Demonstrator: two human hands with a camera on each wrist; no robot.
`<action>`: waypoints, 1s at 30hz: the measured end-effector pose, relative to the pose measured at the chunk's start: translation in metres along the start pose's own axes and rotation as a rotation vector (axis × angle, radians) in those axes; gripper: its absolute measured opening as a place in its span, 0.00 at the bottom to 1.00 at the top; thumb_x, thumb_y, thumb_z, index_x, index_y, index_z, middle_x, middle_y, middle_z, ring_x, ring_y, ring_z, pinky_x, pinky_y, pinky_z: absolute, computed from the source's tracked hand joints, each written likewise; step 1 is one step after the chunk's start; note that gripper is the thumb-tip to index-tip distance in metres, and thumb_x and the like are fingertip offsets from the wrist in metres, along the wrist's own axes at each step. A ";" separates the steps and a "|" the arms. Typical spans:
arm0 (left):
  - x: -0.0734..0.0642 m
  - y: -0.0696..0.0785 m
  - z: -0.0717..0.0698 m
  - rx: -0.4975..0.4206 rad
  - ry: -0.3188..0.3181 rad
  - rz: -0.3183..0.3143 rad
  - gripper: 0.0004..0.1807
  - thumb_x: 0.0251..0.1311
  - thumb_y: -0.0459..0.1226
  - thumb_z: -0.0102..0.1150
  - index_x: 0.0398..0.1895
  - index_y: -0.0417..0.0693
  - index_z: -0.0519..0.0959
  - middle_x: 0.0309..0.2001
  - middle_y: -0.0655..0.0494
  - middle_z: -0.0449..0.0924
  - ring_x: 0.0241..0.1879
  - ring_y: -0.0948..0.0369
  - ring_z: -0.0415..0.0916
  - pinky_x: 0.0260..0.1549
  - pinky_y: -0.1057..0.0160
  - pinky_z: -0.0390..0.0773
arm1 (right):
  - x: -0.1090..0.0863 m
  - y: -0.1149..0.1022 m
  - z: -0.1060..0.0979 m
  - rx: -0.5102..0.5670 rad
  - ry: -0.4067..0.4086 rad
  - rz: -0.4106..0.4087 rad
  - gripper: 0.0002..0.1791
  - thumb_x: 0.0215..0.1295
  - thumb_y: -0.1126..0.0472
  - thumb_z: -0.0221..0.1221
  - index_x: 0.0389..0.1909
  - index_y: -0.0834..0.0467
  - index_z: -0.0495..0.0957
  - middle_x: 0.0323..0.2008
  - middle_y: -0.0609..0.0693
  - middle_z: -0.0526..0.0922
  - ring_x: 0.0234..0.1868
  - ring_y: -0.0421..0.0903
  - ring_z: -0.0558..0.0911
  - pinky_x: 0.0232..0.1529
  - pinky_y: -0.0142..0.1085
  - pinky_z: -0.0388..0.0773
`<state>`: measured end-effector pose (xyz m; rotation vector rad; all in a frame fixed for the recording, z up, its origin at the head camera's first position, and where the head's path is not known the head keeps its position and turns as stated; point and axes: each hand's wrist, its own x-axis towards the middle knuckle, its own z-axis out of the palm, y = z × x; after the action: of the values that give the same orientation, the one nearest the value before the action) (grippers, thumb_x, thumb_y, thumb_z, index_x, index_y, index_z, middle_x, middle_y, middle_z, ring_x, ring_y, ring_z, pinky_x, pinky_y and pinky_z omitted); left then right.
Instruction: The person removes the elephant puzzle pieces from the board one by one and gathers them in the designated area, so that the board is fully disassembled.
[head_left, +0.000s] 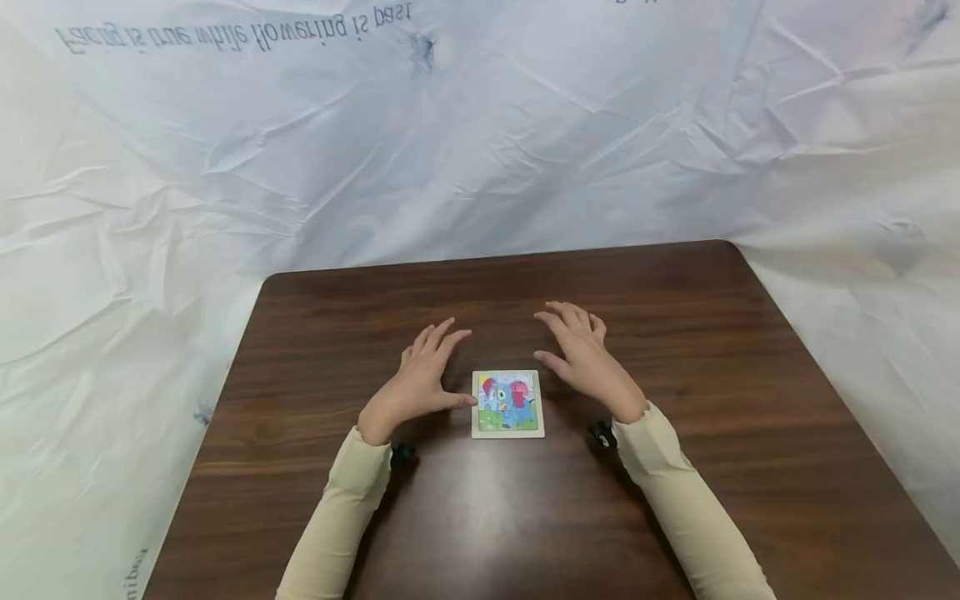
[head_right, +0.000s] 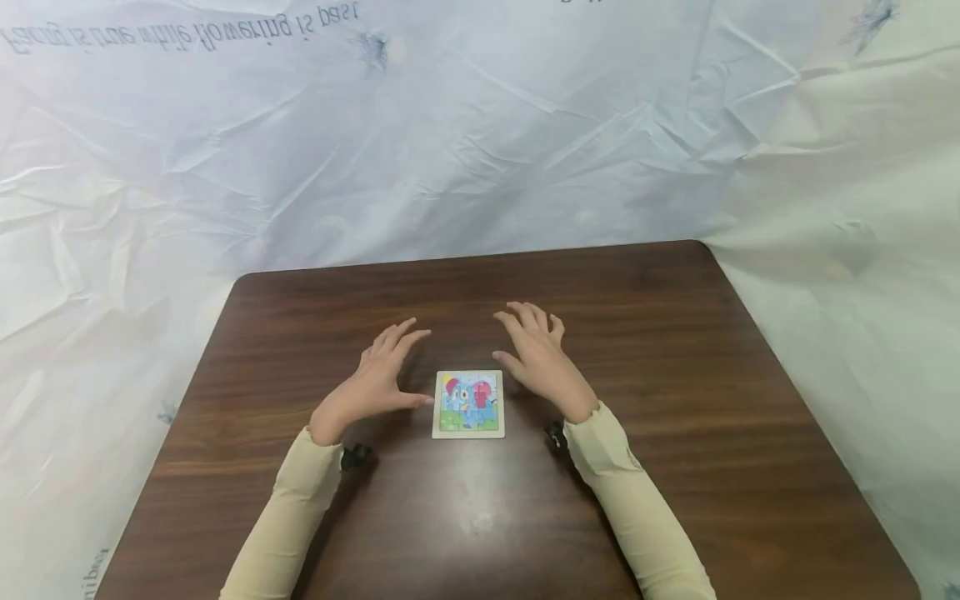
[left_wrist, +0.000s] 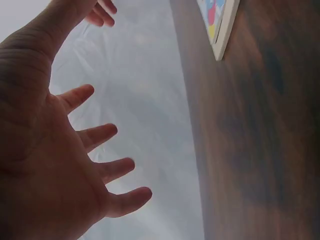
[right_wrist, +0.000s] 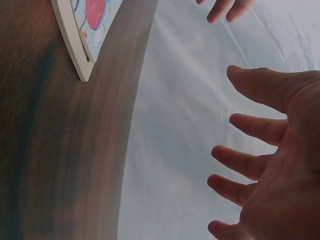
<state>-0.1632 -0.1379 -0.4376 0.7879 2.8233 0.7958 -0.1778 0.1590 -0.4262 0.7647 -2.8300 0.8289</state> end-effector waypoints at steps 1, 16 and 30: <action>0.000 0.000 0.001 -0.002 -0.011 0.007 0.56 0.52 0.56 0.76 0.81 0.56 0.54 0.81 0.46 0.42 0.77 0.37 0.40 0.62 0.23 0.48 | 0.001 0.000 0.001 0.000 -0.008 0.003 0.30 0.69 0.59 0.65 0.69 0.63 0.68 0.72 0.66 0.61 0.72 0.67 0.56 0.64 0.71 0.42; -0.003 0.003 0.042 0.014 -0.259 0.091 0.50 0.56 0.52 0.75 0.80 0.61 0.58 0.79 0.42 0.47 0.76 0.37 0.44 0.64 0.28 0.52 | -0.005 -0.001 0.025 -0.017 -0.152 0.063 0.20 0.71 0.60 0.63 0.61 0.63 0.76 0.62 0.60 0.73 0.64 0.64 0.67 0.62 0.71 0.45; 0.007 0.011 0.053 0.115 -0.360 0.128 0.46 0.58 0.53 0.72 0.79 0.64 0.62 0.81 0.43 0.42 0.78 0.38 0.36 0.66 0.27 0.43 | 0.005 0.004 0.039 -0.080 -0.271 0.084 0.07 0.71 0.60 0.63 0.46 0.56 0.80 0.53 0.55 0.78 0.56 0.60 0.72 0.63 0.71 0.46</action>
<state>-0.1521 -0.1018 -0.4768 1.0220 2.5331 0.4518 -0.1826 0.1393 -0.4600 0.8086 -3.1310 0.6630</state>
